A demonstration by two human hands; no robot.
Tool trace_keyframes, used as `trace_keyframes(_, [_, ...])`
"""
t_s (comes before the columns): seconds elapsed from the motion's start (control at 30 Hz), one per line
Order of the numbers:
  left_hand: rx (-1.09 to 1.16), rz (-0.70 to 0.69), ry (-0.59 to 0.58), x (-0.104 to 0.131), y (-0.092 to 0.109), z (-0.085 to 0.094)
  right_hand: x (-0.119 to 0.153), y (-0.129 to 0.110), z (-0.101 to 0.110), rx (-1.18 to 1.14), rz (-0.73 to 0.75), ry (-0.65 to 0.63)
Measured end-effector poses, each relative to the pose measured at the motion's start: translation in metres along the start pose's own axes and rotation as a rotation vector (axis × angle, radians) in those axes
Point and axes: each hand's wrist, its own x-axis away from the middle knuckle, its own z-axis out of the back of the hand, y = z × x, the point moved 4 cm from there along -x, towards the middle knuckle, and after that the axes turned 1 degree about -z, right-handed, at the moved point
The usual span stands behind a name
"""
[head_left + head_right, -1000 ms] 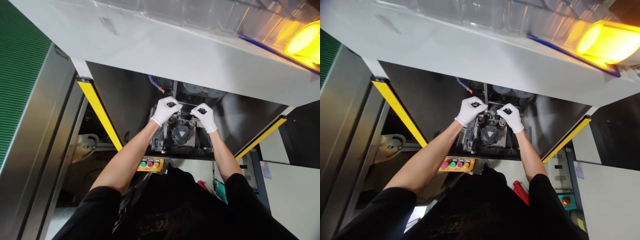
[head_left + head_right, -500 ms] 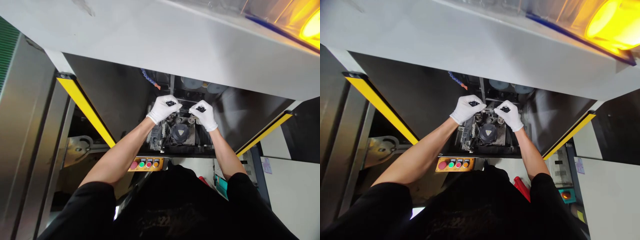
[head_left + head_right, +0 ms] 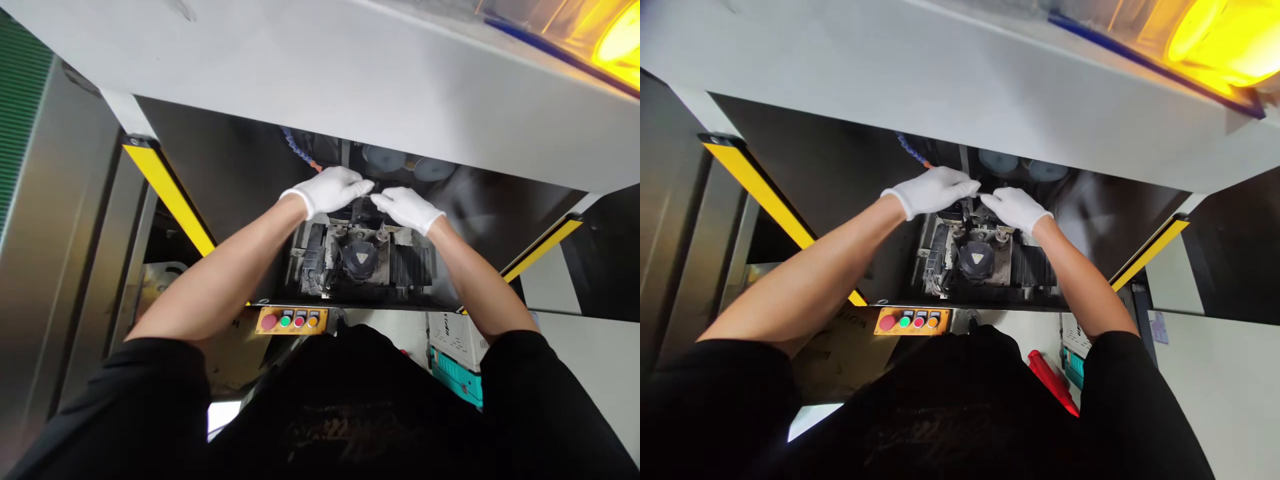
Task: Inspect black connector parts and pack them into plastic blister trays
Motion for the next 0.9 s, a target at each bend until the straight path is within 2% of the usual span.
trace_keyframes(0.1, [-0.161, 0.132, -0.117, -0.013, -0.005, -0.012, -0.011, -0.005, -0.008, 0.145, -0.105, -0.116])
trace_keyframes(0.2, [-0.167, 0.254, -0.137, -0.015, -0.019, -0.025, -0.014, -0.002, -0.014, 0.193, -0.129, -0.117])
trace_keyframes(0.33, [-0.068, 0.289, -0.024, -0.015, -0.028, -0.027, -0.015, 0.007, -0.016, 0.164, -0.126, -0.044])
trace_keyframes(0.47, [0.113, 0.226, 0.129, -0.004, -0.019, -0.021, -0.014, 0.013, -0.019, -0.042, -0.113, 0.024])
trace_keyframes(0.6, [0.659, 0.128, 0.273, 0.023, -0.012, -0.030, 0.000, 0.015, -0.027, -0.516, 0.015, 0.123])
trace_keyframes(0.7, [0.986, 0.134, 0.475, 0.040, -0.015, -0.043, 0.017, 0.018, -0.034, -0.765, 0.086, 0.283])
trace_keyframes(0.77, [1.065, 0.155, 0.556, 0.047, -0.015, -0.051, 0.027, 0.021, -0.039, -0.788, 0.079, 0.364])
trace_keyframes(0.9, [1.046, 0.125, 0.593, 0.050, -0.011, -0.054, 0.032, 0.025, -0.049, -0.769, 0.082, 0.421])
